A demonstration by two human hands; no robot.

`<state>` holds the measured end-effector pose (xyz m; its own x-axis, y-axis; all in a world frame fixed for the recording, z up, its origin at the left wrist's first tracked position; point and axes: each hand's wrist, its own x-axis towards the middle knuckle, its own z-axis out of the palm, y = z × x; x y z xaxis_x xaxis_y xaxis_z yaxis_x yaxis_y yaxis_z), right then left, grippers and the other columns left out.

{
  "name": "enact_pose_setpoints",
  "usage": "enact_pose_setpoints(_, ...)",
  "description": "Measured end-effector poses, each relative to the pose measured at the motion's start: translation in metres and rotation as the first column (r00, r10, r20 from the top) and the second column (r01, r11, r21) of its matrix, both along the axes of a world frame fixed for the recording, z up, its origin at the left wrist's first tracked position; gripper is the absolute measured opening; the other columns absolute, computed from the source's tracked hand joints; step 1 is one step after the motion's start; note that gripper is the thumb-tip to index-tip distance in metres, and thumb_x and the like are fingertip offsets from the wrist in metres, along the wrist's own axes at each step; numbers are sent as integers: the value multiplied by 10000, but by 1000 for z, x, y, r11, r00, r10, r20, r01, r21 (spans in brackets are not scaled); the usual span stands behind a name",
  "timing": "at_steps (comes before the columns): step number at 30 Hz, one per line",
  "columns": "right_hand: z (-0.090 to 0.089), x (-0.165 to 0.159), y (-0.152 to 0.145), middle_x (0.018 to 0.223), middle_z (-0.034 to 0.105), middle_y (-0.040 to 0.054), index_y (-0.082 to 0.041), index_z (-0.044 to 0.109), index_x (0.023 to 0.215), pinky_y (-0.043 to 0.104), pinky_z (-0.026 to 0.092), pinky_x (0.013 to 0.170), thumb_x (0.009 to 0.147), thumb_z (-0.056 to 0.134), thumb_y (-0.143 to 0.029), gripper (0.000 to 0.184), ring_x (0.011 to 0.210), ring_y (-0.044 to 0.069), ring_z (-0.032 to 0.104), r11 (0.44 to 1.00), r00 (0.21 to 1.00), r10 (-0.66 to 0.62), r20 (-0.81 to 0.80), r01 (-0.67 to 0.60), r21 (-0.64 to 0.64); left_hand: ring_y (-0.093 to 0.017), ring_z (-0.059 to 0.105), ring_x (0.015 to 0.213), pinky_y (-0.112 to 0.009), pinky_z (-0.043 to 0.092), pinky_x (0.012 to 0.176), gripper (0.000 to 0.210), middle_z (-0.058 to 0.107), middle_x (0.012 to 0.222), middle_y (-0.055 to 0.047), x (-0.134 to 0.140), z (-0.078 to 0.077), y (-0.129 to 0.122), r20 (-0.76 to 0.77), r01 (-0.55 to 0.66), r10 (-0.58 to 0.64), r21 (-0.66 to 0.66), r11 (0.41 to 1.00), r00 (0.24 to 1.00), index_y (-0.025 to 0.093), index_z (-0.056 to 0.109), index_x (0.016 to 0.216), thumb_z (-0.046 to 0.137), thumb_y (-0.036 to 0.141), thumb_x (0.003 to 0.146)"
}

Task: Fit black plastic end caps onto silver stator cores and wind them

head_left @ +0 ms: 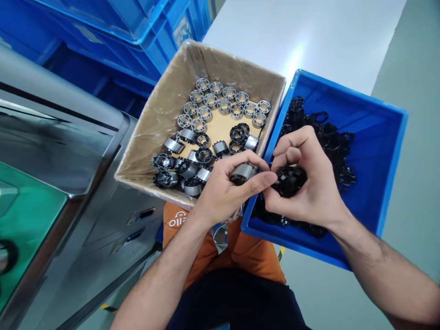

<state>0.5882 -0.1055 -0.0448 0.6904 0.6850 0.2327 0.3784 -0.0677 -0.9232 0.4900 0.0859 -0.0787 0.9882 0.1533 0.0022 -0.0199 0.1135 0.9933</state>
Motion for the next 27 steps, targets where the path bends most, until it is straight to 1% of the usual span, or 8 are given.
enact_pose_setpoints(6,3,4,-3,1085,601,-22,-331,497,1150,359,575,765,780,853,-67,577,907,184,582,987,981,158,110,-153,-51,-158,567,709,-291,470,635,256,745,837,-5,-2,1,0,-61,53,-53,1,999,997,251,947,1037,1063,475,988)
enact_pose_setpoints(9,4,9,-4,1107,641,-3,-330,533,1185,371,590,776,764,868,-72,597,929,204,601,979,971,197,133,-187,-86,-151,614,702,-281,505,644,150,807,862,-7,-3,2,-2,17,24,-24,0,1000,1000,256,958,1002,1072,342,954)
enact_pose_setpoints(11,2,10,-4,1142,698,9,-330,589,1232,374,642,805,799,889,-105,573,971,218,677,983,977,184,104,-181,-37,-147,629,681,-274,520,625,171,812,850,-5,-3,2,-3,60,-9,9,4,1000,998,247,937,956,1087,317,917)
enact_pose_setpoints(14,-1,10,-2,1290,797,37,-319,698,1351,367,715,883,854,914,-148,568,1112,241,802,985,987,163,8,-163,52,-148,590,582,-287,509,550,281,750,753,4,-6,-3,-2,53,-72,75,-59,996,996,247,878,951,1043,474,974)
enact_pose_setpoints(17,-5,11,0,1335,856,40,-309,818,1385,350,733,893,892,993,-202,534,1124,239,846,991,992,116,-50,-112,78,-154,571,518,-301,502,507,396,689,688,16,-8,-11,0,24,-83,87,-148,986,996,261,839,1002,929,641,1073)
enact_pose_setpoints(21,-5,10,2,1243,913,15,-315,915,1294,347,724,985,895,1136,-262,458,1126,214,851,993,999,47,22,-49,108,-121,549,561,-288,465,507,425,703,814,11,-5,-13,0,109,-65,79,-128,990,991,259,811,988,1017,629,1026)
enact_pose_setpoints(25,-3,6,3,1234,930,19,-336,932,1370,374,759,887,917,1152,-366,504,999,215,854,994,1000,-12,27,9,109,-169,658,614,-326,553,513,481,730,956,-8,2,-8,1,29,-74,88,-319,945,996,346,768,1369,821,764,1137)
enact_pose_setpoints(27,-3,4,3,1242,934,28,-338,937,1343,386,781,841,895,1170,-434,514,961,228,864,992,999,-53,0,53,117,-195,694,636,-337,581,513,509,739,956,-14,3,-8,1,-46,-105,95,-356,929,994,364,710,1484,761,758,1167)
